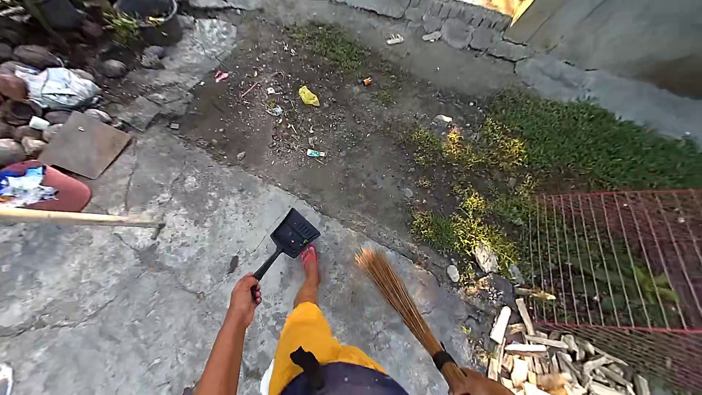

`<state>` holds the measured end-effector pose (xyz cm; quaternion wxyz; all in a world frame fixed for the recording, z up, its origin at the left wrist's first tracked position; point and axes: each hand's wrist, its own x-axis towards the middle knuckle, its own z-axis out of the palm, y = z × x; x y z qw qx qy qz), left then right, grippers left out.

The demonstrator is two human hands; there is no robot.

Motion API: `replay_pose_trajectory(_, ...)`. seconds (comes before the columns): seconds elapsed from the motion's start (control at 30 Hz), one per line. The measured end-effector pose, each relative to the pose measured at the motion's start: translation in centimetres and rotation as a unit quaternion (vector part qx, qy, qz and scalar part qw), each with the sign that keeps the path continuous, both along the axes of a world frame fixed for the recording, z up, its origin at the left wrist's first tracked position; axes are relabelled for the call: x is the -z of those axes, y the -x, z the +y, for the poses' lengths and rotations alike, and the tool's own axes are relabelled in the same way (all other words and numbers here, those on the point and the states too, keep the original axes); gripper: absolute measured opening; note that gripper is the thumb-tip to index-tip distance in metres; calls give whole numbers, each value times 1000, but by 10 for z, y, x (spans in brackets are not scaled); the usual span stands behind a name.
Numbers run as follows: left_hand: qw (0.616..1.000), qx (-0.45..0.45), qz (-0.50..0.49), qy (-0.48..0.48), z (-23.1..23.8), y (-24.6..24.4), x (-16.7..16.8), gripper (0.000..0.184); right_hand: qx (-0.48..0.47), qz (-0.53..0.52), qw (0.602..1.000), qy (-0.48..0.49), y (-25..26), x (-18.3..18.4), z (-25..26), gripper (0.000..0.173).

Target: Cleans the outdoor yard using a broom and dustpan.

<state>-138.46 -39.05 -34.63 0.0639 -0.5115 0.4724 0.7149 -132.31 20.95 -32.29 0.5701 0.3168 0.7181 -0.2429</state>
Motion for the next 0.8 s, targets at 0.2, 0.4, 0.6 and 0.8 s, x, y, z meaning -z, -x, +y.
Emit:
replay_pose_trajectory(0.2,998,62,-10,-31,-13,181,22,29,-36,56,995,-70,181,13,-58,61)
replay_pose_trajectory(0.4,995,81,-44,-29,-14,349,21,20,-27,86,995,-31,345,-18,-96,66)
replay_pose_trajectory(0.6,994,73,-72,-22,-13,510,53,14,-129,110,985,8,537,-6,-119,71)
replay_pose_trajectory(0.8,992,2,-127,-27,0,660,96,17,-277,94,956,-16,775,37,-158,74)
